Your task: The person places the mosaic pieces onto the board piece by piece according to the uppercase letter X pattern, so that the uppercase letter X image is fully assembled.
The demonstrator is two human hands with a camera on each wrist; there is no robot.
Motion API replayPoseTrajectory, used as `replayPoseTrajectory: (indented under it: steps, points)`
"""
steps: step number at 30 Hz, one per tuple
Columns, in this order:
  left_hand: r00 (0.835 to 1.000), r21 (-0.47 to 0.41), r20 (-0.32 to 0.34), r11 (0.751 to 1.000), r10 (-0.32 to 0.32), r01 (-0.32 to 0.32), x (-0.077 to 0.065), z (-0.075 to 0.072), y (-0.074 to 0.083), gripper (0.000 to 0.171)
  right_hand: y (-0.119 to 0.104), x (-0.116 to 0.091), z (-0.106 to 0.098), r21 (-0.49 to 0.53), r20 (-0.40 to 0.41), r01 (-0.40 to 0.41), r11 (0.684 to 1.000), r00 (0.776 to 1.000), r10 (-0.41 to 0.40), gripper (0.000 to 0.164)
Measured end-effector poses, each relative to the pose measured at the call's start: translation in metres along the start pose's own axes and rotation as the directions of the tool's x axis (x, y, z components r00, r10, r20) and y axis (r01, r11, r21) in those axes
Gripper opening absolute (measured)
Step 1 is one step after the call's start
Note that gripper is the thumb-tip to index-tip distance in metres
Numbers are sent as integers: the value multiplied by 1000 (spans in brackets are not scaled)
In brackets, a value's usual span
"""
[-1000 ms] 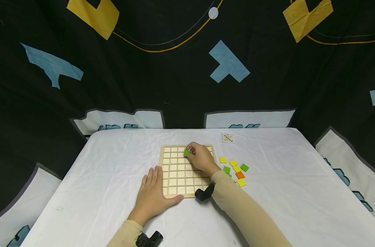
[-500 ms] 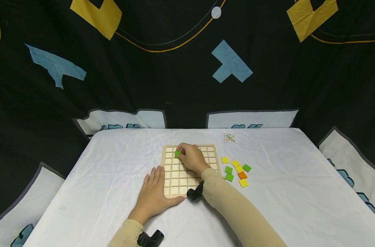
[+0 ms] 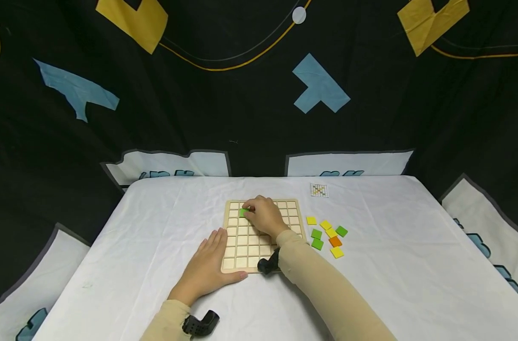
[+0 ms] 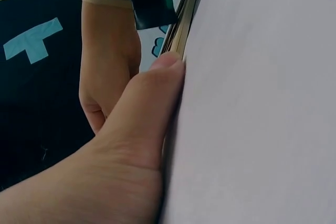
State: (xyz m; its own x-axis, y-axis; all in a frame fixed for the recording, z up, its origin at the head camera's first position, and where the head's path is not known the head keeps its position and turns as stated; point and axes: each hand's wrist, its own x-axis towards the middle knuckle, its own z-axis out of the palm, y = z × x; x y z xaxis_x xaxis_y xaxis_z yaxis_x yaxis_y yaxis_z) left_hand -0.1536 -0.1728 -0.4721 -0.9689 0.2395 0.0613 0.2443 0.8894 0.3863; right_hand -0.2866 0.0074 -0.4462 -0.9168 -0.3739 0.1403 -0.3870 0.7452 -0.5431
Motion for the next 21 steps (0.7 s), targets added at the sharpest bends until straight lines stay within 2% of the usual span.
replayPoseTrajectory:
  steps: [8, 21]
  points:
    - [1000, -10, -8, 1000, 8, -8, 0, 1, -6, 128, -1, 1, 1, -55, 10, -4, 998, 1000, 5, 23]
    - [1000, -11, -15, 1000, 7, -8, -1, 0, -4, 126, -4, 4, 2, -103, 4, -10, 995, 1000, 11, 22]
